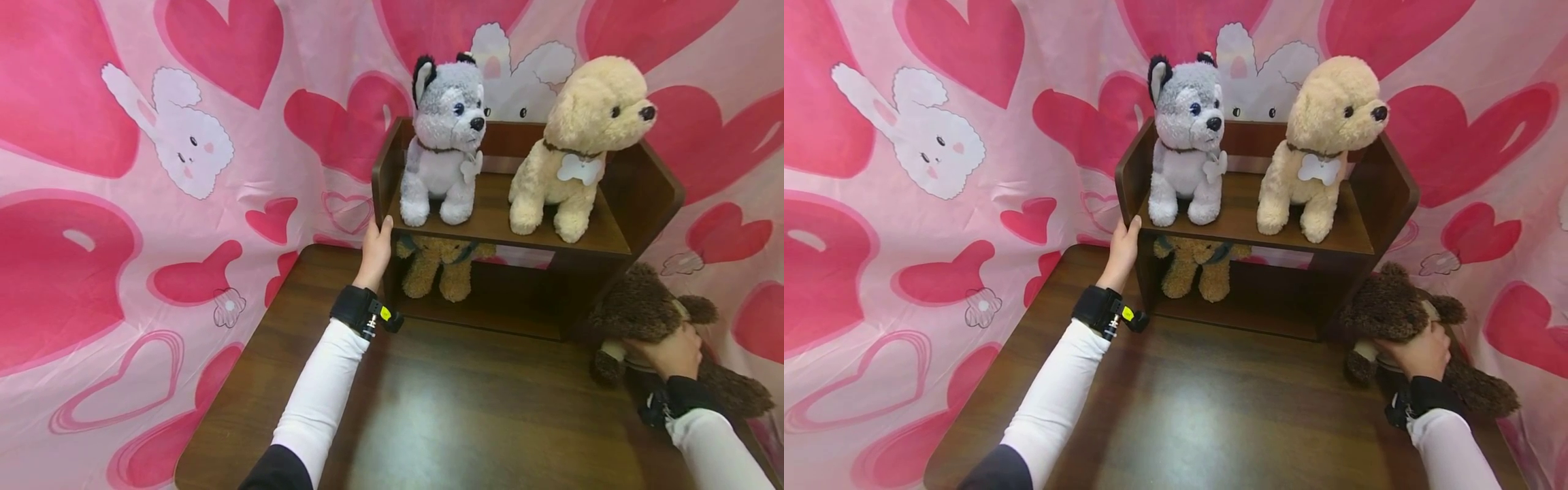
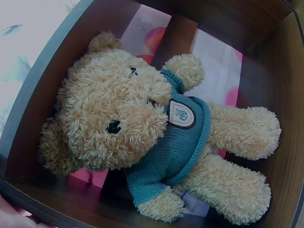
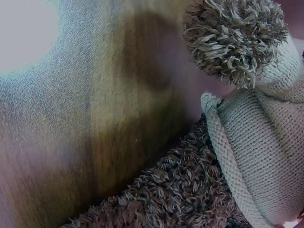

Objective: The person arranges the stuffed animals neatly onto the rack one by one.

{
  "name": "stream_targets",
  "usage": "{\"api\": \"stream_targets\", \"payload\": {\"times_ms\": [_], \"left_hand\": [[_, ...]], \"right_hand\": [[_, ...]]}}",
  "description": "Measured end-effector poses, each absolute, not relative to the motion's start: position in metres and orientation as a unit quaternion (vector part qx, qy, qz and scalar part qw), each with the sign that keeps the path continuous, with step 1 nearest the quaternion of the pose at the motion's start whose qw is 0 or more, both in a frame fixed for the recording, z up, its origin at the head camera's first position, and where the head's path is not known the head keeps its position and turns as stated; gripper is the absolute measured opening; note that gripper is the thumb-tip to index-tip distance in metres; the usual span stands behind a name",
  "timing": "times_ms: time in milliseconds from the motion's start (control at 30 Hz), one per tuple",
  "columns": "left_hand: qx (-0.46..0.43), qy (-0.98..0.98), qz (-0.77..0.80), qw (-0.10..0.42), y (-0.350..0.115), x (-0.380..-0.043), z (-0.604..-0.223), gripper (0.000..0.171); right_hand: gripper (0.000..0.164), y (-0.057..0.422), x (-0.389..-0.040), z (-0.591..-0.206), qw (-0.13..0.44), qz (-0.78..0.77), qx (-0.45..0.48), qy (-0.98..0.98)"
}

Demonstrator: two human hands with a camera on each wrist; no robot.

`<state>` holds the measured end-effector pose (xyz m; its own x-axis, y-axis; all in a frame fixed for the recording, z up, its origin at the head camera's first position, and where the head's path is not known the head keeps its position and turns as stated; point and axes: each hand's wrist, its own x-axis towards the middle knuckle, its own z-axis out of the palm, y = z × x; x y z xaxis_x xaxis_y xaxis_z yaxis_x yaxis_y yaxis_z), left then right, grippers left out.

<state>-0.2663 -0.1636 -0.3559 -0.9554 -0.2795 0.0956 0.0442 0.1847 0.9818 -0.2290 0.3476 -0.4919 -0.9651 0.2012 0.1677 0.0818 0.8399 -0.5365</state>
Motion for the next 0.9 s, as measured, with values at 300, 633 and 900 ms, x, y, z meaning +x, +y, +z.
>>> {"api": "stream_targets", "payload": {"times_ms": [300, 633, 900], "left_hand": [[0.081, -0.761, -0.631, 0.127, -0.1639, -0.2669, -0.3573, 0.060], [0.084, -0.763, -0.628, 0.128, -0.1638, -0.2675, -0.3581, 0.062], [0.082, -0.763, -0.630, 0.124, -0.1641, -0.2664, -0.3566, 0.060]], "right_hand": [[0.093, 0.3456, -0.2255, -0.4860, 0.132, 0.301, -0.068, -0.942], [0.093, 0.3508, -0.2271, -0.4868, 0.231, 0.311, 0.049, -0.921], [0.089, 0.3492, -0.2235, -0.4833, 0.252, 0.320, 0.064, -0.911]]}}
